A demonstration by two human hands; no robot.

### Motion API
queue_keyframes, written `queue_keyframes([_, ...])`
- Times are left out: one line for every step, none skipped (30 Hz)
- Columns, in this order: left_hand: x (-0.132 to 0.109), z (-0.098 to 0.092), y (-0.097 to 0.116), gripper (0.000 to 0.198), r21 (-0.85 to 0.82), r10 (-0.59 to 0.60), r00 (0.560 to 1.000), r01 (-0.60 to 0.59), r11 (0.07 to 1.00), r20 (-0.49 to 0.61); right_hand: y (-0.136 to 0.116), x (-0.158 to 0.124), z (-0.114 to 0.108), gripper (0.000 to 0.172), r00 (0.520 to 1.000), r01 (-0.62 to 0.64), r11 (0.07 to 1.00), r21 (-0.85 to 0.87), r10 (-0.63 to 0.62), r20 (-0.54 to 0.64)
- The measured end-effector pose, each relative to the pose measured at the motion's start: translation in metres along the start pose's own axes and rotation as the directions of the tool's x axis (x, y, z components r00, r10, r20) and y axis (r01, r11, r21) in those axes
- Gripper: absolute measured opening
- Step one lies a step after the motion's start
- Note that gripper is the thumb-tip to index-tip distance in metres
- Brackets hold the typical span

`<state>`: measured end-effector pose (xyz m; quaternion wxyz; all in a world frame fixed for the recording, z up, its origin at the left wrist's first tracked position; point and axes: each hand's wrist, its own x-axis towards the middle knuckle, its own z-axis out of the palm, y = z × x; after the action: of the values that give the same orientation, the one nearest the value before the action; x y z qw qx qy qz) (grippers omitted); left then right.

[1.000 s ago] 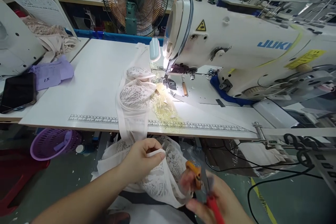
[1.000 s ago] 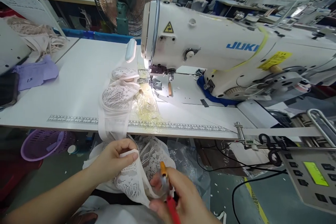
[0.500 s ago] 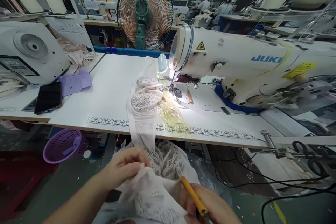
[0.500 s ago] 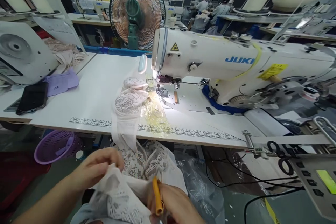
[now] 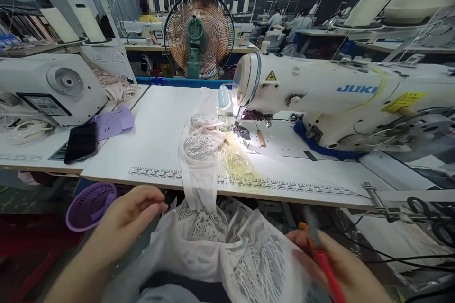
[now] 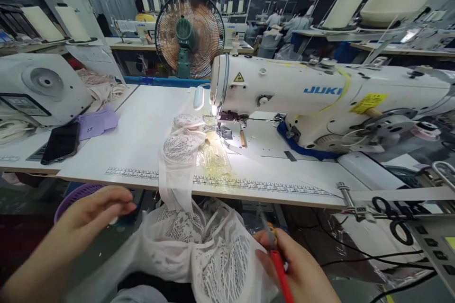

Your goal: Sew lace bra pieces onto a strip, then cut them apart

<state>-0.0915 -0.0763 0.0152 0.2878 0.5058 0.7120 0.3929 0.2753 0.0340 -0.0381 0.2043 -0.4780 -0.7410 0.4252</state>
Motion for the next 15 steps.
queue_keyframes([0.016, 0.010, 0.001, 0.026, 0.122, 0.060, 0.998, -0.060, 0.991, 0.011, 0.002, 0.004, 0.002, 0.018, 0.999, -0.023, 0.996, -0.088, 0.026, 0.034])
queue_keyframes([0.032, 0.019, 0.002, 0.024, 0.237, 0.127, 0.992, -0.123, 0.964, 0.000, 0.004, 0.007, 0.005, 0.019, 0.997, -0.029, 0.983, -0.183, 0.041, 0.061])
queue_keyframes([0.048, 0.028, 0.003, 0.024, 0.338, 0.201, 0.979, -0.196, 0.921, 0.020, 0.007, 0.009, 0.008, 0.018, 0.996, -0.020, 0.964, -0.266, 0.041, 0.074])
queue_keyframes([0.063, 0.035, 0.005, 0.025, 0.426, 0.271, 0.961, -0.271, 0.863, 0.063, 0.011, 0.010, 0.010, 0.017, 0.995, -0.010, 0.944, -0.330, 0.043, 0.090])
queue_keyframes([0.078, 0.040, 0.006, 0.027, 0.500, 0.332, 0.937, -0.342, 0.796, 0.111, 0.013, 0.011, 0.011, 0.016, 0.993, -0.001, 0.929, -0.370, 0.045, 0.112])
queue_keyframes([0.092, 0.045, 0.007, 0.028, 0.563, 0.381, 0.908, -0.409, 0.718, 0.175, 0.015, 0.012, 0.012, 0.014, 0.991, 0.013, 0.923, -0.384, 0.041, 0.131])
queue_keyframes([0.105, 0.047, 0.009, 0.030, 0.618, 0.398, 0.885, -0.457, 0.640, 0.243, 0.015, 0.013, 0.013, 0.013, 0.989, 0.027, 0.927, -0.374, 0.030, 0.143])
queue_keyframes([0.117, 0.049, 0.011, 0.031, 0.661, 0.391, 0.866, -0.493, 0.566, 0.311, 0.014, 0.014, 0.012, 0.012, 0.989, 0.042, 0.937, -0.347, 0.011, 0.150])
queue_keyframes([0.126, 0.050, 0.013, 0.029, 0.686, 0.373, 0.854, -0.516, 0.513, 0.363, 0.012, 0.015, 0.012, 0.011, 0.988, 0.058, 0.950, -0.308, -0.012, 0.152])
queue_keyframes([0.131, 0.050, 0.015, 0.024, 0.701, 0.355, 0.845, -0.532, 0.475, 0.400, 0.009, 0.016, 0.012, 0.011, 0.988, 0.077, 0.962, -0.262, -0.039, 0.148])
queue_keyframes([0.133, 0.050, 0.017, 0.019, 0.705, 0.341, 0.835, -0.548, 0.450, 0.431, 0.004, 0.017, 0.013, 0.012, 0.988, 0.097, 0.972, -0.213, -0.069, 0.135])
queue_keyframes([0.131, 0.050, 0.020, 0.016, 0.696, 0.333, 0.824, -0.567, 0.442, 0.459, 0.000, 0.019, 0.015, 0.013, 0.988, 0.115, 0.980, -0.161, -0.097, 0.119])
queue_keyframes([0.125, 0.051, 0.021, 0.016, 0.673, 0.331, 0.808, -0.589, 0.448, 0.487, -0.005, 0.021, 0.018, 0.016, 0.988, 0.131, 0.986, -0.105, -0.121, 0.096])
queue_keyframes([0.116, 0.055, 0.022, 0.015, 0.637, 0.330, 0.783, -0.621, 0.457, 0.527, -0.010, 0.023, 0.023, 0.021, 0.988, 0.142, 0.989, -0.046, -0.138, 0.069])
queue_keyframes([0.103, 0.060, 0.021, 0.014, 0.582, 0.337, 0.755, -0.652, 0.487, 0.563, -0.014, 0.026, 0.030, 0.027, 0.988, 0.147, 0.989, 0.017, -0.147, 0.038])
